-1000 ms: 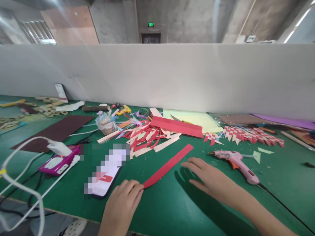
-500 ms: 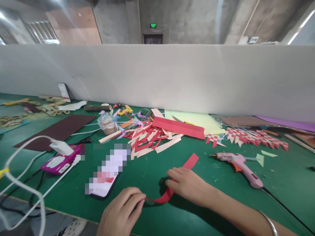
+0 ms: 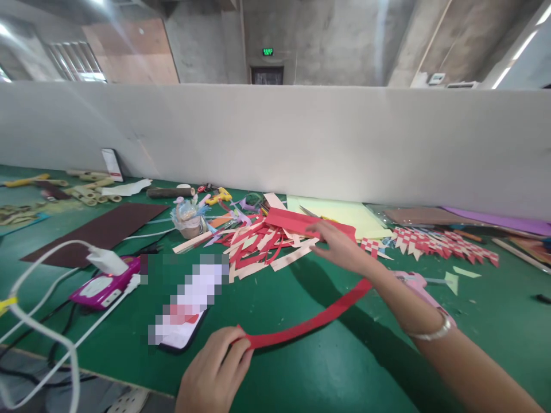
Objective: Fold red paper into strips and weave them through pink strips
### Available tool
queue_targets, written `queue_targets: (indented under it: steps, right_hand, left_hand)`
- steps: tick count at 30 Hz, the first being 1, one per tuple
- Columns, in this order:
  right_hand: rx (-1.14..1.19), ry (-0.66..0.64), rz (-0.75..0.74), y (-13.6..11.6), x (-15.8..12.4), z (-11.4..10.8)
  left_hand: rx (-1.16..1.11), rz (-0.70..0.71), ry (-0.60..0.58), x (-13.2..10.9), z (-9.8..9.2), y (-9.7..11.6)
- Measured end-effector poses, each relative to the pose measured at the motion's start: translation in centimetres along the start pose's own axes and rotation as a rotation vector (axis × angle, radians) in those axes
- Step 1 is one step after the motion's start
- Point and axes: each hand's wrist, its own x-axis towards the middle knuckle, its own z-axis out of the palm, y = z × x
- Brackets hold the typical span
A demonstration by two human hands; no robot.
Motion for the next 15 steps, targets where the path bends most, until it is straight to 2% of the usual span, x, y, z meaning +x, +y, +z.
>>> queue_targets:
  steps: [2, 7, 11, 15]
  right_hand:
    - [-0.163, 0.016, 0.119, 2.4, 2.5, 0.0]
    - [-0.276, -0.032, 0.262, 6.3, 6.3, 1.5]
    - [-0.326, -0.075, 0.322, 7.3, 6.8, 2.6]
    - [-0.332, -0.043, 0.301, 6.5, 6.9, 2.2]
  left_hand:
    - [0.015, -0.005, 0.008, 0.1, 0.1, 0.3]
    - [0.088, 0.049, 0.048, 0.2, -0.3, 0.5]
    - [0.253, 0.143, 0.056, -0.6, -0.9, -0.3]
    - [0.351, 0.203, -0.053, -1.2, -1.3, -0.7]
